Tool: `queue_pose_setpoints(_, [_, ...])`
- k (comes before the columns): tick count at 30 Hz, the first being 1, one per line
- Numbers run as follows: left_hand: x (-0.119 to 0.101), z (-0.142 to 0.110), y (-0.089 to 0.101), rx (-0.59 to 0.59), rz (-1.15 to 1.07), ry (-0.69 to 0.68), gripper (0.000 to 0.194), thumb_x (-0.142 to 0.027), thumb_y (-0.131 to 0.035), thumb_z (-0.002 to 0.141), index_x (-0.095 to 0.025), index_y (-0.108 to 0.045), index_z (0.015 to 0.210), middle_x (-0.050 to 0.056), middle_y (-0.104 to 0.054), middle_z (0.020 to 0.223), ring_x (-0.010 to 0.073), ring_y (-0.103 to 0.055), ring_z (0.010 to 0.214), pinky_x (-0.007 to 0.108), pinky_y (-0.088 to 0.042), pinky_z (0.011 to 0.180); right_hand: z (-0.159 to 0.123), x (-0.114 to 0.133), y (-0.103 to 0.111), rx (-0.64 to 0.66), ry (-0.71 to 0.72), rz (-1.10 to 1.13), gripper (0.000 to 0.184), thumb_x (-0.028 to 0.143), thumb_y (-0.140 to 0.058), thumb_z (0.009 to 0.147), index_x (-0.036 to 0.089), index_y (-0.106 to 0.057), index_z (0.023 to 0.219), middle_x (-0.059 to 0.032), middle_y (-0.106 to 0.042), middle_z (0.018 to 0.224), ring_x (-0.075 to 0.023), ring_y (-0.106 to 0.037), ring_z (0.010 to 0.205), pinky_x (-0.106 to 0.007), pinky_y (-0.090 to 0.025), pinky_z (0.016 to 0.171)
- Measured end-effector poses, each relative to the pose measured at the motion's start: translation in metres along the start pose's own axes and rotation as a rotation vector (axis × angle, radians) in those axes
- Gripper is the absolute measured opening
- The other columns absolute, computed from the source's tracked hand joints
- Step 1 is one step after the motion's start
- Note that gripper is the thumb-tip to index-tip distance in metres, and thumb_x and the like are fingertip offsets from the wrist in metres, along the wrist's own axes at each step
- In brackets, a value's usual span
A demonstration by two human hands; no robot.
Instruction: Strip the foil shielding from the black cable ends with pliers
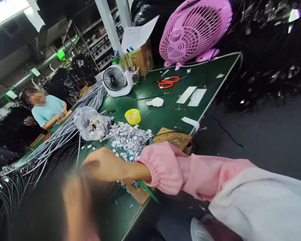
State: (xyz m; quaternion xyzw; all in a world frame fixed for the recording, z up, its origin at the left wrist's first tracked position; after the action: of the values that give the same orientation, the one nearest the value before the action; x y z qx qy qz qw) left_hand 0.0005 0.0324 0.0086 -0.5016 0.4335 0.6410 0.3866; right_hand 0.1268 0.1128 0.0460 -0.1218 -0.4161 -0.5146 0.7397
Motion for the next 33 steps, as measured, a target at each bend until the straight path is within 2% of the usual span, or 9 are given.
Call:
queue_pose_setpoints(8, [-0.001,0.000,-0.001,0.002,0.013,0.001,0.048,-0.055,-0.047,0.080,-0.016,-0.042,0.053,-0.005,-0.031,0.046,0.0034,-0.025,0.036,0.017,-0.018,0.034,-0.001,0.000,-0.002,0.061,0.051,0.001,0.018,0.003,-0.058,0.064,0.011,-0.068,0.077,-0.0027,-0.066,0.071,-0.0087,-0.056,0.059,-0.018,-0.041,0.056])
queue_pose_setpoints(12, [-0.003,0.000,-0.002,-0.020,0.038,-0.019,0.048,-0.055,-0.049,0.079,-0.016,-0.043,0.052,-0.004,-0.033,0.047,0.0036,-0.026,0.037,0.016,-0.021,0.033,-0.001,-0.001,-0.003,0.073,0.014,0.052,0.016,0.003,-0.058,0.063,0.010,-0.068,0.073,-0.0008,-0.065,0.065,-0.0074,-0.054,0.054,-0.016,-0.040,0.052])
queue_pose_setpoints(19, [-0.006,-0.002,-0.001,-0.089,0.095,-0.063,0.043,-0.053,-0.052,0.077,-0.015,-0.053,0.058,-0.002,-0.043,0.050,0.0059,-0.034,0.037,0.018,-0.027,0.034,-0.003,-0.001,-0.003,0.069,-0.010,0.036,0.013,0.007,-0.058,0.063,0.012,-0.068,0.070,0.0008,-0.064,0.063,-0.0070,-0.052,0.052,-0.017,-0.039,0.052])
queue_pose_setpoints(26, [-0.011,-0.004,-0.003,-0.113,0.143,-0.097,0.036,-0.047,-0.056,0.076,-0.016,-0.059,0.059,-0.001,-0.046,0.049,0.0086,-0.038,0.038,0.021,-0.030,0.036,-0.002,0.000,-0.001,0.052,0.004,0.008,0.016,0.002,-0.056,0.058,0.012,-0.066,0.064,0.0022,-0.060,0.057,-0.0056,-0.047,0.048,-0.016,-0.034,0.047])
queue_pose_setpoints(33, [-0.009,-0.004,-0.005,-0.120,0.154,-0.108,0.035,-0.047,-0.055,0.077,-0.016,-0.059,0.061,-0.002,-0.043,0.046,0.0088,-0.038,0.037,0.021,-0.030,0.036,-0.004,0.001,-0.005,0.080,0.060,-0.089,0.004,0.009,-0.063,0.058,0.012,-0.063,0.058,0.0025,-0.056,0.052,-0.0056,-0.045,0.047,-0.017,-0.031,0.045])
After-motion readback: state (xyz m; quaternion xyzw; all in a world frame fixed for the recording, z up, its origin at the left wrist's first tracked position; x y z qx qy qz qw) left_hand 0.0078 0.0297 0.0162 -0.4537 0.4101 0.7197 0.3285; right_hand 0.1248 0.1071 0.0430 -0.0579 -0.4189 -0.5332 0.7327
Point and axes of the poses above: each hand's wrist, its own z-axis towards the middle knuckle, its own y-axis out of the back of the hand, x = y × z, the point moved 4 cm from there along z, towards the middle knuckle
